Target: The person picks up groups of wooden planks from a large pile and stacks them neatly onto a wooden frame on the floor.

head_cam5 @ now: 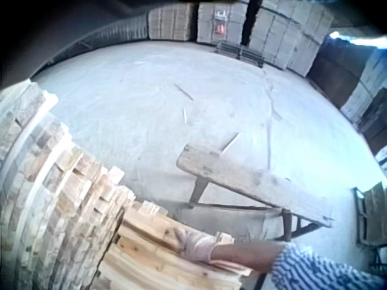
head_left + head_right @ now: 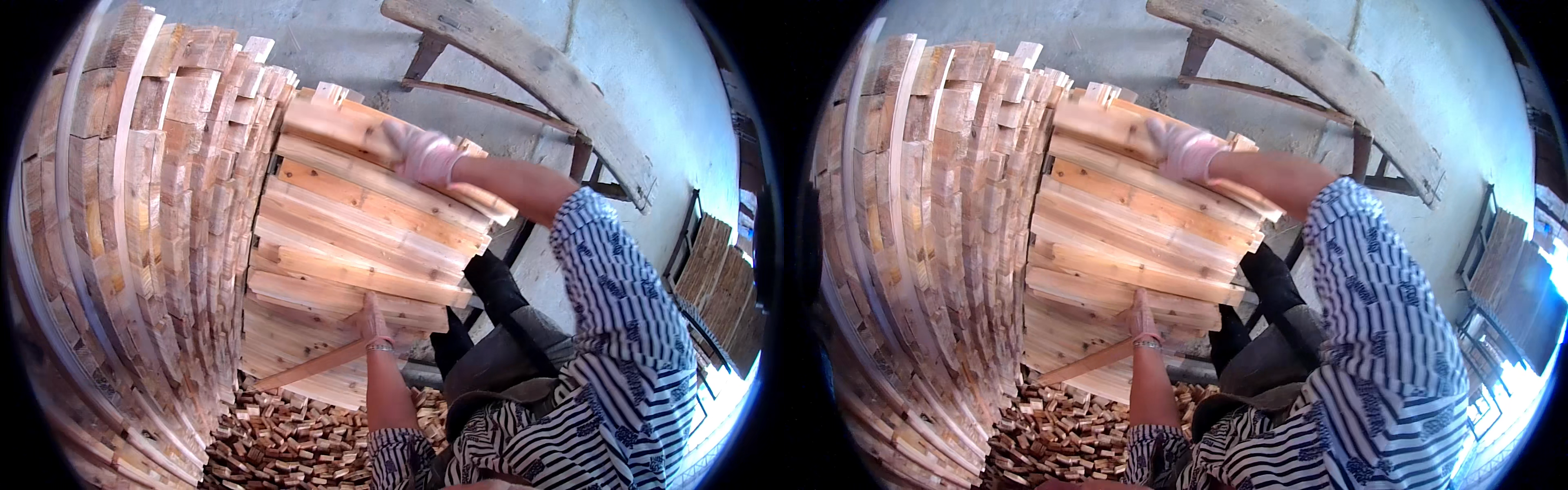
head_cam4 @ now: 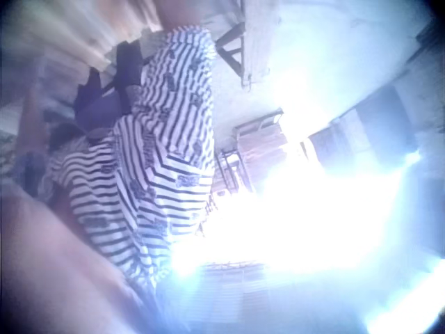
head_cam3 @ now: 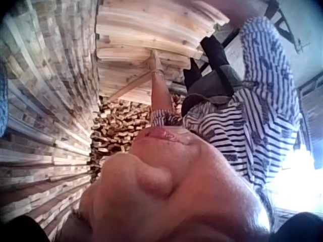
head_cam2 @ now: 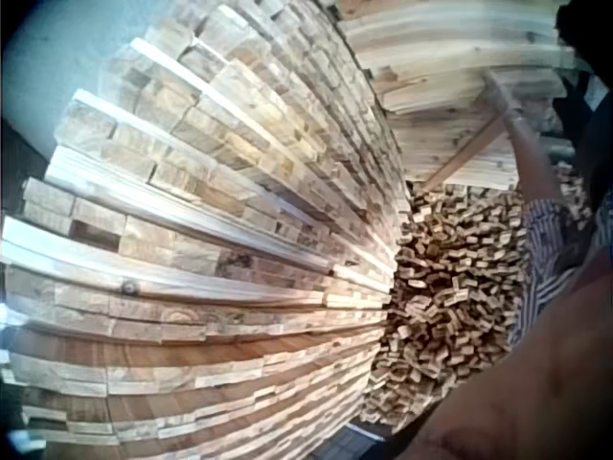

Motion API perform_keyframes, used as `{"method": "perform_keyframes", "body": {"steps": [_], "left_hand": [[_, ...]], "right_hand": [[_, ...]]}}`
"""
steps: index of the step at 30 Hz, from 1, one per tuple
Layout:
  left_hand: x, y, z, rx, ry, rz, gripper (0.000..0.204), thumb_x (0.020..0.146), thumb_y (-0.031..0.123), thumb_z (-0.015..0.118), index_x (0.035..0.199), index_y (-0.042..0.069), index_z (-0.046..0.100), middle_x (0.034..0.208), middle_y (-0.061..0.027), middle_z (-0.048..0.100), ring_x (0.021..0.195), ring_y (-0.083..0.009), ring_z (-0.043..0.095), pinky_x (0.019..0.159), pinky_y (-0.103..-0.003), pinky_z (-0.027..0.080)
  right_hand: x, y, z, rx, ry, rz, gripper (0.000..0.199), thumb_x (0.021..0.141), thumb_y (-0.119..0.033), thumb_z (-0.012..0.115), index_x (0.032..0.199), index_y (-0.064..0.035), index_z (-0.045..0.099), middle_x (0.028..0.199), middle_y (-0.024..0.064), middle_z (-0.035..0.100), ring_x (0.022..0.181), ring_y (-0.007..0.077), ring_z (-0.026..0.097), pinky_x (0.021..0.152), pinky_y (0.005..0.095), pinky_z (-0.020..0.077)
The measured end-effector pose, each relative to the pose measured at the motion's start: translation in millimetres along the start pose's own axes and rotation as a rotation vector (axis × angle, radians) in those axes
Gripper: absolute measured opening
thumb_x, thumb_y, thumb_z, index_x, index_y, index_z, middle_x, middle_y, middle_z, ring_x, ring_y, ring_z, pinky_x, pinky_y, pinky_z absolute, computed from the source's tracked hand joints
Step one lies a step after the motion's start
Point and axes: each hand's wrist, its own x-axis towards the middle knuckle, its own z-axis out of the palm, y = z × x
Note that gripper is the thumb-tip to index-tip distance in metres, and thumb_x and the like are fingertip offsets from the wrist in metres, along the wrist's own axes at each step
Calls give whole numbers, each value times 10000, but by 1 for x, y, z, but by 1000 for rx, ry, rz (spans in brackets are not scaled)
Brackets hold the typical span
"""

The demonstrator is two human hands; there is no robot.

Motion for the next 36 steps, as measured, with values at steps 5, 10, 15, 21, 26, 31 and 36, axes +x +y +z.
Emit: {"method": "perform_keyframes", "body": {"steps": [5, 10, 15, 21, 26, 31, 36], "left_hand": [[6, -27, 5, -32, -78, 237, 939, 900, 564, 651, 1399, -149, 298, 1262, -267, 613, 1035, -369, 640, 859, -408, 544], [-43, 29, -11, 267, -3, 180, 653, 963, 489, 564, 1391, -3, 528, 1366, -200, 597, 1133, -283, 624, 990, -355, 462], [0, -7, 0, 707, 67, 730, 482, 933, 231, 615, 1355, 20, 514, 1292, -193, 634, 970, -261, 677, 808, -407, 548], [-49, 7, -20, -665, 58, 10, 568, 870, 261, 756, 1259, -68, 505, 1140, -187, 642, 944, -254, 653, 831, -360, 560], [-86, -68, -48, -1308, -300, 49, 534, 846, 220, 761, 1252, -13, 504, 1113, -120, 615, 968, -192, 635, 808, -332, 561], [-171, -124, -88, -1666, -387, 208, 491, 805, 85, 738, 1229, 36, 495, 1068, -102, 619, 895, -231, 677, 785, -363, 590], [-199, -198, -89, -1678, -215, 141, 553, 798, 55, 725, 1266, 19, 433, 1076, -128, 621, 906, -256, 684, 782, -380, 599]], "right_hand": [[49, 53, -18, 18, 180, -104, 785, 946, -504, 609, 1521, -70, 295, 1294, 234, 589, 1086, 329, 661, 906, 447, 556], [43, 16, 41, 31, 149, 99, 609, 1029, -492, 411, 1482, -92, 342, 1384, 205, 543, 1240, 373, 571, 1029, 462, 470], [46, 2, 44, -222, 321, -2, 654, 1022, -536, 391, 1522, -127, 289, 1476, 215, 458, 1325, 420, 473, 1043, 500, 441], [-102, -109, 135, -181, -54, -260, 797, 926, -541, 597, 1520, -113, 283, 1403, 215, 447, 1273, 401, 505, 1087, 527, 425], [-117, -126, 259, -339, -50, -253, 803, 871, -449, 702, 1490, -117, 312, 1391, 233, 468, 1169, 420, 547, 975, 523, 466], [-154, -142, 239, -160, 59, -382, 814, 775, -280, 760, 1478, -86, 399, 1312, 263, 514, 1205, 419, 508, 1022, 490, 452], [-214, -245, 273, -147, -100, -722, 782, 745, -276, 778, 1444, -94, 477, 1287, 243, 542, 1170, 419, 556, 1021, 441, 471]]}}
